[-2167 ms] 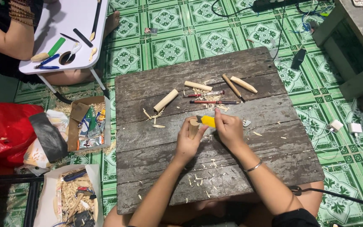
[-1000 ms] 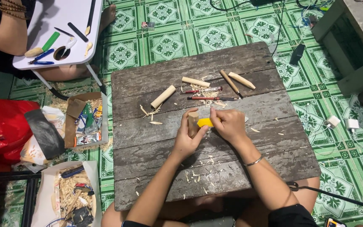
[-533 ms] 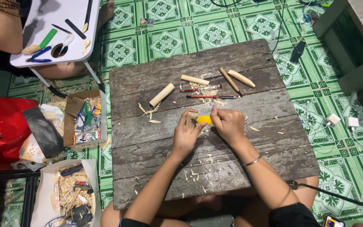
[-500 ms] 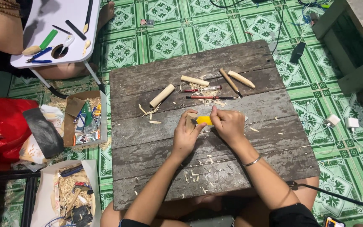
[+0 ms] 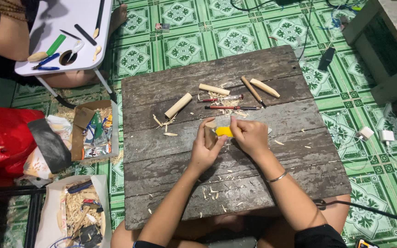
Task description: The person carves a small piece of wood with a utility knife on a low wooden table.
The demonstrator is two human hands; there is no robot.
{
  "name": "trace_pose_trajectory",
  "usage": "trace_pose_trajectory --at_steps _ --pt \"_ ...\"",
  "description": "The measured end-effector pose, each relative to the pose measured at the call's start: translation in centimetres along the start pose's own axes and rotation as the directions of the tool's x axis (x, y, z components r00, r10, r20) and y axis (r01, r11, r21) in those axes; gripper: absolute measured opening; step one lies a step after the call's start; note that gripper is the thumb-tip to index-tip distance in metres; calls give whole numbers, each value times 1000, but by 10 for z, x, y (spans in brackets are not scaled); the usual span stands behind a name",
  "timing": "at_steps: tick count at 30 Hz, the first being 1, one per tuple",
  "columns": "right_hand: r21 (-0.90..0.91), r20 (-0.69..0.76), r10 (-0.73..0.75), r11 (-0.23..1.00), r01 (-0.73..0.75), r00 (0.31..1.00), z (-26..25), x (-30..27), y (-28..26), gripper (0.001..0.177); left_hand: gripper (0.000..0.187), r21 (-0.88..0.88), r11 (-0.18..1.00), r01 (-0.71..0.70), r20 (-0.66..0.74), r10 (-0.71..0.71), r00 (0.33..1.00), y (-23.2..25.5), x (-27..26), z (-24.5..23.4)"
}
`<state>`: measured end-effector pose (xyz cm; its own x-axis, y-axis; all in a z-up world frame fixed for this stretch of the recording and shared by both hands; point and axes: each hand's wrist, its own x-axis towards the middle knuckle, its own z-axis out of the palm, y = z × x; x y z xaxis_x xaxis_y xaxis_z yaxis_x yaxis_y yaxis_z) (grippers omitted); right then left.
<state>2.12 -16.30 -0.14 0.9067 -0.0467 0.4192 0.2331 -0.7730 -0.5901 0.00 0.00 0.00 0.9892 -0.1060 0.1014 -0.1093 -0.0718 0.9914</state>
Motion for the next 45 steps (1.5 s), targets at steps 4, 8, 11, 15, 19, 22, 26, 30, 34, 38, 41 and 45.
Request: trace_pose_trajectory --at_steps 4,8,11,15,19,22,26,30,34,38,41,45 --pt "-47 -19 -66 997 65 998 7 -2 11 51 53 -79 997 -11 -26 9 1000 -30 2 -3" --pt "-58 -39 -80 995 77 996 12 -4 15 54 48 -65 997 32 -9 -33 999 -34 2 -3" --pt "-54 -63 -74 996 71 995 17 -7 19 56 50 -39 996 84 -18 -84 996 -44 3 -3" --pt "-127 -100 -71 990 58 993 21 -11 21 55 52 -122 989 84 -37 -89 995 -57 7 1" --pt "-148 -110 -52 988 35 993 21 -12 17 54 51 -164 984 73 -46 -82 996 -29 6 2" --pt "-137 -110 -39 990 24 993 17 -12 11 51 49 -161 982 103 -48 -112 993 -14 4 1" --pt "-31 -101 85 996 -88 991 14 -12 -4 49 46 -164 982 94 -90 -110 990 -10 8 1" --pt "49 -71 143 989 -140 987 16 -10 -4 55 43 -158 985 63 -128 -84 988 -25 10 1" --pt "21 -72 118 993 -117 990 12 -7 12 58 56 -165 985 45 -97 -62 993 -27 6 -7" --pt "-5 -21 36 999 -36 999 9 -3 12 56 52 -152 988 41 12 -39 999 -28 7 -9" --pt "-13 0 -3 1000 3 1000 11 -5 14 53 52 -160 987 33 52 -25 998 -25 5 -7" --pt "-57 -6 -20 998 19 1000 17 -5 22 50 52 -17 1000 2 28 -1 1000 -46 9 -8"
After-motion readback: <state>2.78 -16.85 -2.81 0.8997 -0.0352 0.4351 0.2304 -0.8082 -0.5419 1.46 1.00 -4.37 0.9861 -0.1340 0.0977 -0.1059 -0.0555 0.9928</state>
